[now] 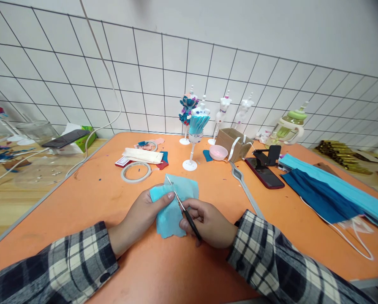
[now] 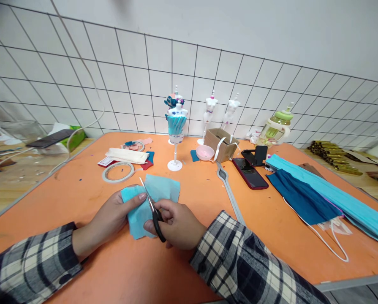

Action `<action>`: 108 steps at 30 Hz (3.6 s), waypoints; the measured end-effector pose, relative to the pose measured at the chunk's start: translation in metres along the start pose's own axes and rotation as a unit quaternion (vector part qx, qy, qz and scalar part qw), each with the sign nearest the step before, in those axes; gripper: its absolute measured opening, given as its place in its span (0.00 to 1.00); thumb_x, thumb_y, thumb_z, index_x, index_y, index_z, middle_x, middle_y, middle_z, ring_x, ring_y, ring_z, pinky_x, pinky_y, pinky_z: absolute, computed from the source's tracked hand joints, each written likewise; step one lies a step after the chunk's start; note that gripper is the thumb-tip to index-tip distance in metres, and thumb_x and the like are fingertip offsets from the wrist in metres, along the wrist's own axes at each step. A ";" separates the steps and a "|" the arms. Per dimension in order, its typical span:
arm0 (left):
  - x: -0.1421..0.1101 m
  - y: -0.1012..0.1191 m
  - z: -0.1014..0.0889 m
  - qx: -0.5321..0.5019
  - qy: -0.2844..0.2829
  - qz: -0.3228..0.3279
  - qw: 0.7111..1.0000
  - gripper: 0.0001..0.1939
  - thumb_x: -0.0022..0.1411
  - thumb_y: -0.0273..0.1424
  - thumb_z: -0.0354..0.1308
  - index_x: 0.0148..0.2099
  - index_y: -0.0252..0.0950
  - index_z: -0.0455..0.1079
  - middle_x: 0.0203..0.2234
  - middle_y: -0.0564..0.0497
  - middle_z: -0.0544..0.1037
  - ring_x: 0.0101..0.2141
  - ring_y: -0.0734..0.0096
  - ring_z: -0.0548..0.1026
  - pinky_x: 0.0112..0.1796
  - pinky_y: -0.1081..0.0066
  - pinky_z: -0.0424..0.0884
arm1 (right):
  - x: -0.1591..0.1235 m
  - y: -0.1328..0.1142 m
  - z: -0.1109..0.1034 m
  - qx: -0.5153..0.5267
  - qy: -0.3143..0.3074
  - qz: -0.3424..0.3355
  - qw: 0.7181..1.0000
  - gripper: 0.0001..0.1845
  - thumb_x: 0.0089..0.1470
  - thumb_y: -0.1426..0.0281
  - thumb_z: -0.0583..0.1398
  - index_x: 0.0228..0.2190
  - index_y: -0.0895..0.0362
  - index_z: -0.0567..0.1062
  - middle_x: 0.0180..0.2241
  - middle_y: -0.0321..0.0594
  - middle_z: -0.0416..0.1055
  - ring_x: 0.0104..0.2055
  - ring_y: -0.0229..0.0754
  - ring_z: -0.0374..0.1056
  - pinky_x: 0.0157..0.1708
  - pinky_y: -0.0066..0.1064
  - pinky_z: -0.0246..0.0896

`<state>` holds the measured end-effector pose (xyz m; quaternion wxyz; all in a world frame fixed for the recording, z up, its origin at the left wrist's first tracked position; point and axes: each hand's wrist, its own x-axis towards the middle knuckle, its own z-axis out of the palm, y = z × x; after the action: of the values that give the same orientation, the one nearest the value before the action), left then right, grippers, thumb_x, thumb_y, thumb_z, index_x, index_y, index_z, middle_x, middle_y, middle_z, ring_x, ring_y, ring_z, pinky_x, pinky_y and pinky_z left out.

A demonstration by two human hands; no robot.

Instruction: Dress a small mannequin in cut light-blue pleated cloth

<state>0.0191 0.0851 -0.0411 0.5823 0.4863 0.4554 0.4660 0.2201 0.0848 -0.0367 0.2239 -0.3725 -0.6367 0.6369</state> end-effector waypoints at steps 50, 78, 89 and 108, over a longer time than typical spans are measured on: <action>0.000 -0.001 -0.002 0.021 -0.014 0.029 0.999 0.14 0.59 0.43 0.68 0.34 0.36 0.77 0.28 0.53 0.82 0.28 0.71 0.75 0.31 0.74 0.74 | 0.000 0.000 0.000 0.023 -0.001 -0.023 0.999 0.15 0.52 0.62 0.64 0.40 0.54 0.70 0.21 0.27 0.64 0.19 0.31 0.59 0.14 0.22 0.63; 0.000 0.001 0.000 0.022 -0.010 0.023 0.999 0.15 0.58 0.43 0.68 0.33 0.36 0.76 0.26 0.54 0.80 0.28 0.71 0.74 0.31 0.73 0.74 | 0.000 -0.003 -0.001 0.020 -0.005 -0.018 1.000 0.15 0.52 0.62 0.64 0.40 0.54 0.71 0.22 0.28 0.64 0.20 0.32 0.60 0.14 0.22 0.64; -0.001 0.002 0.000 0.031 -0.008 0.021 0.999 0.15 0.58 0.43 0.68 0.34 0.36 0.76 0.29 0.52 0.82 0.29 0.68 0.76 0.31 0.72 0.74 | 0.000 -0.001 0.000 0.028 -0.002 -0.016 0.999 0.15 0.52 0.62 0.65 0.40 0.54 0.70 0.22 0.27 0.63 0.20 0.31 0.59 0.15 0.22 0.64; -0.002 0.002 0.001 0.035 -0.004 0.012 0.999 0.16 0.56 0.45 0.68 0.33 0.35 0.76 0.28 0.51 0.82 0.28 0.66 0.77 0.31 0.70 0.75 | 0.001 0.000 0.001 0.027 0.001 -0.014 1.000 0.16 0.52 0.60 0.65 0.38 0.54 0.69 0.23 0.27 0.64 0.21 0.32 0.61 0.16 0.22 0.64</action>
<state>0.0196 0.0835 -0.0387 0.5607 0.5140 0.4633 0.4548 0.2190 0.0846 -0.0365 0.2432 -0.3577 -0.6240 0.6508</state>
